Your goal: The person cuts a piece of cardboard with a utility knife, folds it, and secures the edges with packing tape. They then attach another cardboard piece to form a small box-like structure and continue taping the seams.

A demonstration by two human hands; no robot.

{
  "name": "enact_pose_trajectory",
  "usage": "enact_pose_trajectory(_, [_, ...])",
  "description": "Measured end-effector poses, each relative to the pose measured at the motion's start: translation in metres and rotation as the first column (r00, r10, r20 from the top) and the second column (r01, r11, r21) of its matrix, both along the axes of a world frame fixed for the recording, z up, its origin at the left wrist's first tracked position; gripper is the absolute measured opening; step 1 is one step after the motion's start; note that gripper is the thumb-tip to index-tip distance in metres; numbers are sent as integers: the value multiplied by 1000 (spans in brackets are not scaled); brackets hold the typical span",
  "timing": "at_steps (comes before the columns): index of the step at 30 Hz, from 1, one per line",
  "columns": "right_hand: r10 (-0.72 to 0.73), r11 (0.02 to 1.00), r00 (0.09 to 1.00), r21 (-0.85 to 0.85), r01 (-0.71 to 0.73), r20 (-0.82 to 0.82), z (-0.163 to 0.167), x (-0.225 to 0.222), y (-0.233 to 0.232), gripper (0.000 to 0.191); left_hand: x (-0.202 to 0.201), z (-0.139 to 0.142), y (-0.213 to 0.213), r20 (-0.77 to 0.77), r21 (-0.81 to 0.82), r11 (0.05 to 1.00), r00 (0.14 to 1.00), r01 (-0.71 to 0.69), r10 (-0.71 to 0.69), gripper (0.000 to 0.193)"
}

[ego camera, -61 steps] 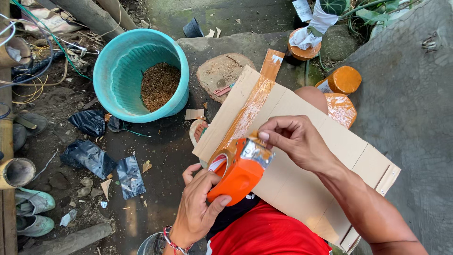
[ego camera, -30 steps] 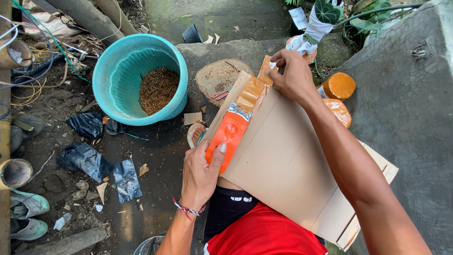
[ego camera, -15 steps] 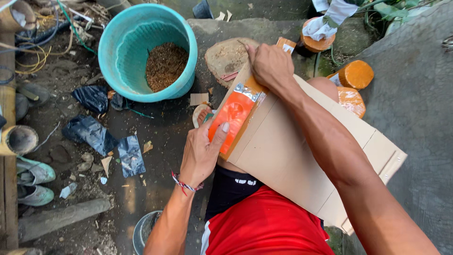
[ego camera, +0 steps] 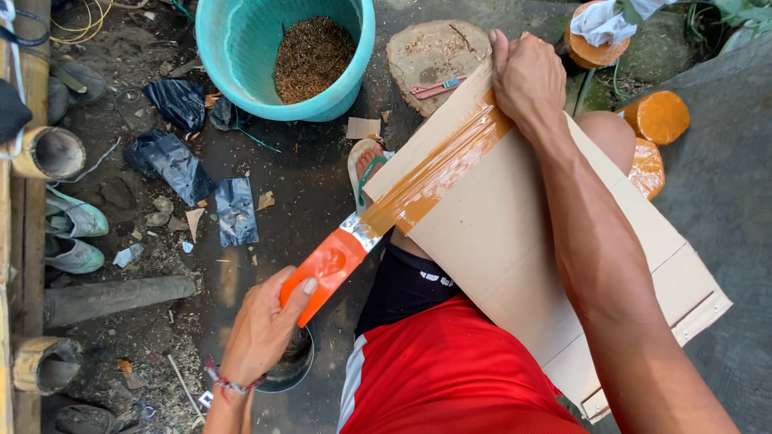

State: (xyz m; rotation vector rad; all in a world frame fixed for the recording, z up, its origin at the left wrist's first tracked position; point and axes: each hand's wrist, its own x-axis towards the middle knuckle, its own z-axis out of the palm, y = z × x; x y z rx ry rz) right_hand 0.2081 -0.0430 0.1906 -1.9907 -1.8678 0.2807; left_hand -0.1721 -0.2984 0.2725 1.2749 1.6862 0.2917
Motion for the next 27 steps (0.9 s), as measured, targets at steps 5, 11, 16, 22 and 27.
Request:
enact_pose_trajectory(5, [44, 997, 999, 66, -45, 15, 3, -2, 3, 61, -15, -3, 2, -92, -19, 997, 993, 69, -71, 44])
enact_pose_trajectory(11, [36, 993, 999, 112, -37, 8, 13, -8, -1, 58, 27, -26, 35, -440, 40, 950, 859, 311, -262, 46])
enact_pose_trajectory(16, [24, 994, 997, 106, -16, -74, 36, 12, -14, 64, 32, -36, 86, -631, -322, 784, 497, 531, -596, 33])
enact_pose_trajectory(22, [-85, 984, 994, 151, 93, -62, 41, 40, -25, 61, 39, -92, 142, -642, 413, 756, 751, 509, -155, 36])
enact_pose_trajectory(27, [-158, 981, 987, 110, 159, -24, 34, 37, -26, 59, 136, -170, 244, -518, 617, 608, 840, 500, -165, 34])
